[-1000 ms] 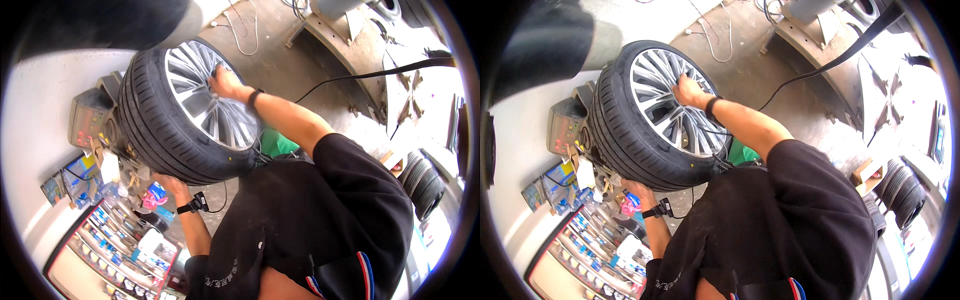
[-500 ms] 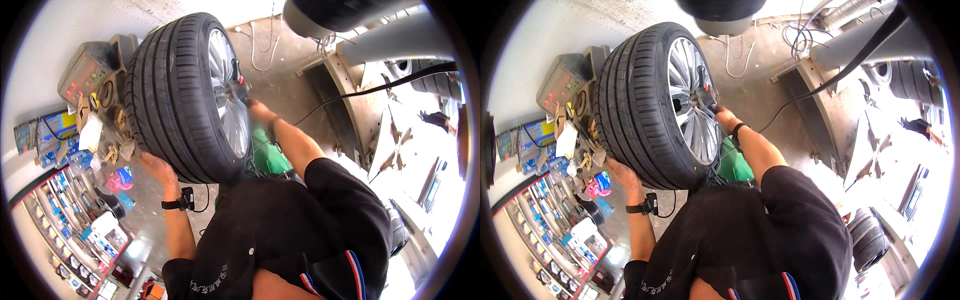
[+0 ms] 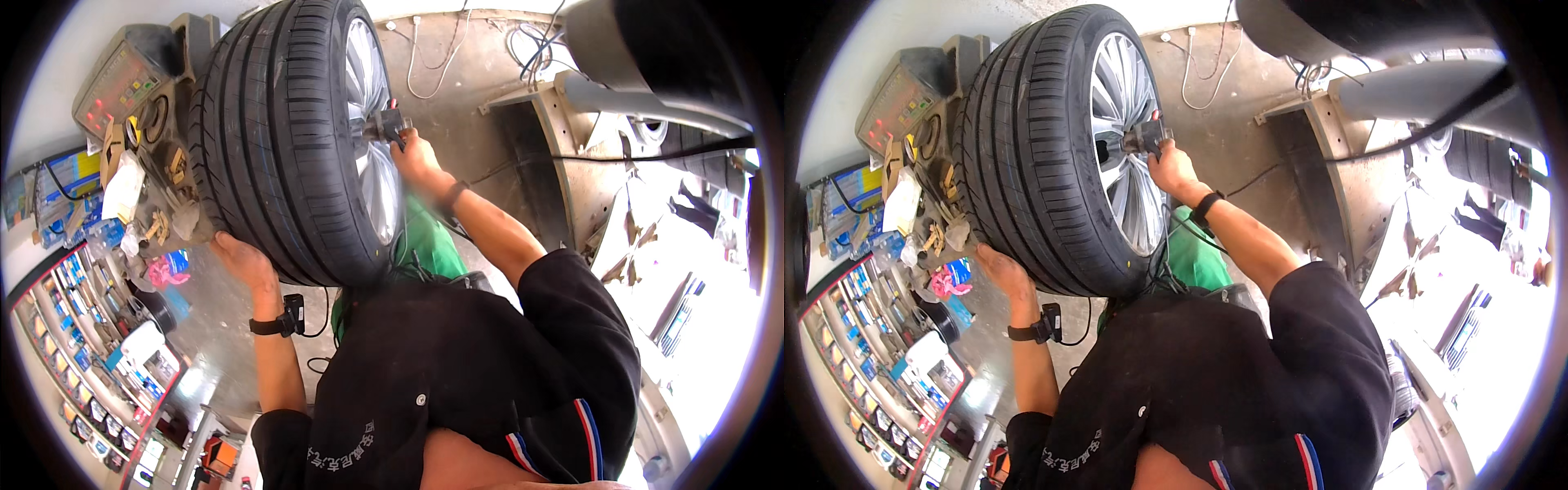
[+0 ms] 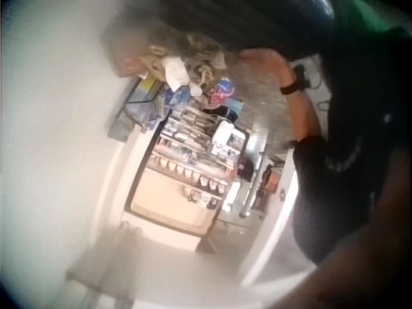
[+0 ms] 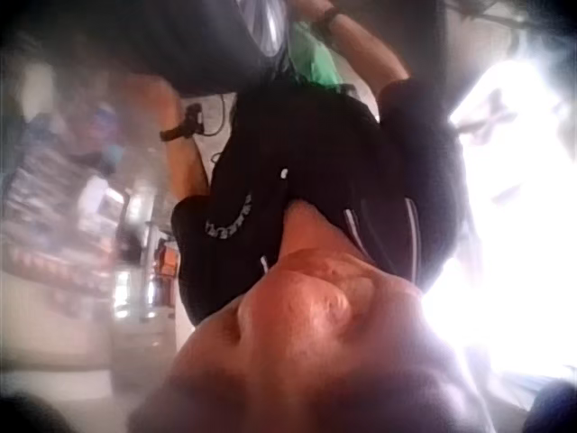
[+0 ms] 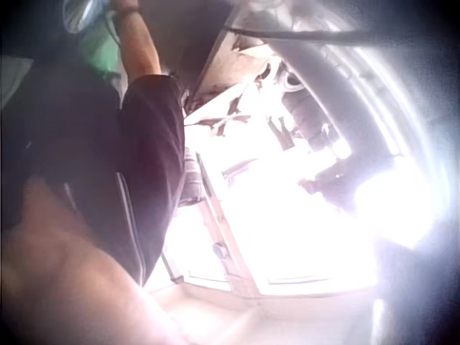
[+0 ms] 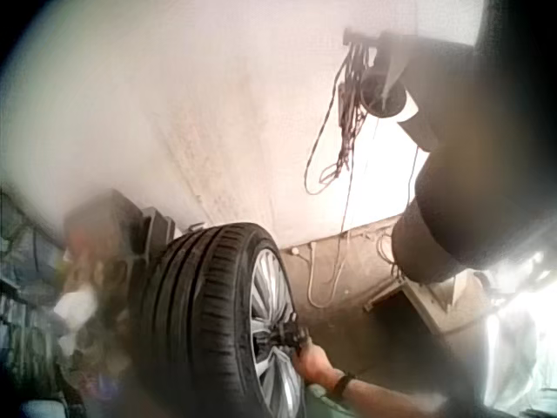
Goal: The person buffs the inner surface of a tire using a handheld power tool and then mounts the wheel onto a balancing machine.
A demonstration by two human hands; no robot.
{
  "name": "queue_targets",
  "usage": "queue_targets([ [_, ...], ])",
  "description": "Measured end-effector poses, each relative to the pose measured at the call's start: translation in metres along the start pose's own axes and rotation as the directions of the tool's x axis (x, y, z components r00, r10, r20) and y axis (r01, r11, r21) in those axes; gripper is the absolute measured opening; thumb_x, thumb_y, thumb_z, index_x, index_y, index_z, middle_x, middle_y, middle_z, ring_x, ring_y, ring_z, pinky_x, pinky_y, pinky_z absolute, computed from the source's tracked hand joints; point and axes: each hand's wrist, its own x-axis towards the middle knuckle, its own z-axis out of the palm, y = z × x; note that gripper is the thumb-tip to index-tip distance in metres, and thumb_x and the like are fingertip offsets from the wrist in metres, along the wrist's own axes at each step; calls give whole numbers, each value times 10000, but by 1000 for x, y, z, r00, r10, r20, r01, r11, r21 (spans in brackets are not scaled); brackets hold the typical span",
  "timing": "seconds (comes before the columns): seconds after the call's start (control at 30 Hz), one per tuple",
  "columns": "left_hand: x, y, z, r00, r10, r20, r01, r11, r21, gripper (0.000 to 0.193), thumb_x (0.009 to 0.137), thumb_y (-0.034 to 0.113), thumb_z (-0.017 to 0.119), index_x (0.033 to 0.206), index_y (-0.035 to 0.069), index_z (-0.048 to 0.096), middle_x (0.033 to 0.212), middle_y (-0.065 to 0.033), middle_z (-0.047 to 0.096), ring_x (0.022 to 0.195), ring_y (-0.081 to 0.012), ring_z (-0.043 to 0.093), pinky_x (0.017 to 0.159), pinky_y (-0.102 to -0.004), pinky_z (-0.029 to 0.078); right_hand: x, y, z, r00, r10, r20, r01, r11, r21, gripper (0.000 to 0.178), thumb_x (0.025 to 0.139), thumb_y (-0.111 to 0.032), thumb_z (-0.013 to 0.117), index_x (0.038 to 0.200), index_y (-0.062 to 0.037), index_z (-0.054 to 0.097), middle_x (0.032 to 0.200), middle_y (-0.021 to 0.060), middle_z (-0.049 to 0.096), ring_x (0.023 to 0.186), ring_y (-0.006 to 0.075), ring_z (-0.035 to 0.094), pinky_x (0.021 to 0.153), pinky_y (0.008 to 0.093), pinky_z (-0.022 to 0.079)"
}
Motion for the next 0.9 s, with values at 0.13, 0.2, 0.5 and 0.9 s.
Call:
queue_targets([
  [0.13, 2, -15, -4, 1000, 26, -13, -26, 999, -20, 475, 1012, 293, 327, 1216, -115, 461, 1255, -242, 513, 1137, -331, 481, 1022, -366, 331, 6, -32, -12, 997, 53, 60, -37, 969, -245, 436, 865, -337, 588, 1160, -17, 558, 905, 241, 682, 902, 409, 653, 834, 468, 504],
  [0.2, -3, -2, -3, 999, 31, 12, -32, 999, 19, 481, 1014, 305, 331, 1205, -117, 462, 1240, -248, 517, 1121, -334, 485, 1016, -363, 332, -2, -28, -12, 998, 39, 46, -28, 973, -228, 434, 868, -352, 579, 1139, -13, 560, 903, 248, 679, 893, 417, 651, 832, 478, 505],
  [0.5, -5, -22, -10, 964, 256, 78, -267, 937, 224, 471, 1041, 297, 273, 1217, -104, 445, 1228, -281, 478, 1108, -411, 469, 988, -423, 356, 59, -64, -24, 991, 122, -51, -132, 897, -421, 448, 853, -434, 547, 846, -16, 709, 901, 213, 693, 896, 383, 671, 811, 439, 532],
  [0.9, -2, 0, -16, 882, 428, 196, -470, 783, 407, 363, 1034, 212, 300, 1180, -89, 442, 1140, -247, 483, 1017, -374, 477, 944, -399, 375, 183, 5, -10, 987, 134, 92, -161, 886, 435, 575, 908, -537, 479, 857, 7, 657, 780, 123, 661, 707, 265, 674, 595, 387, 532],
])
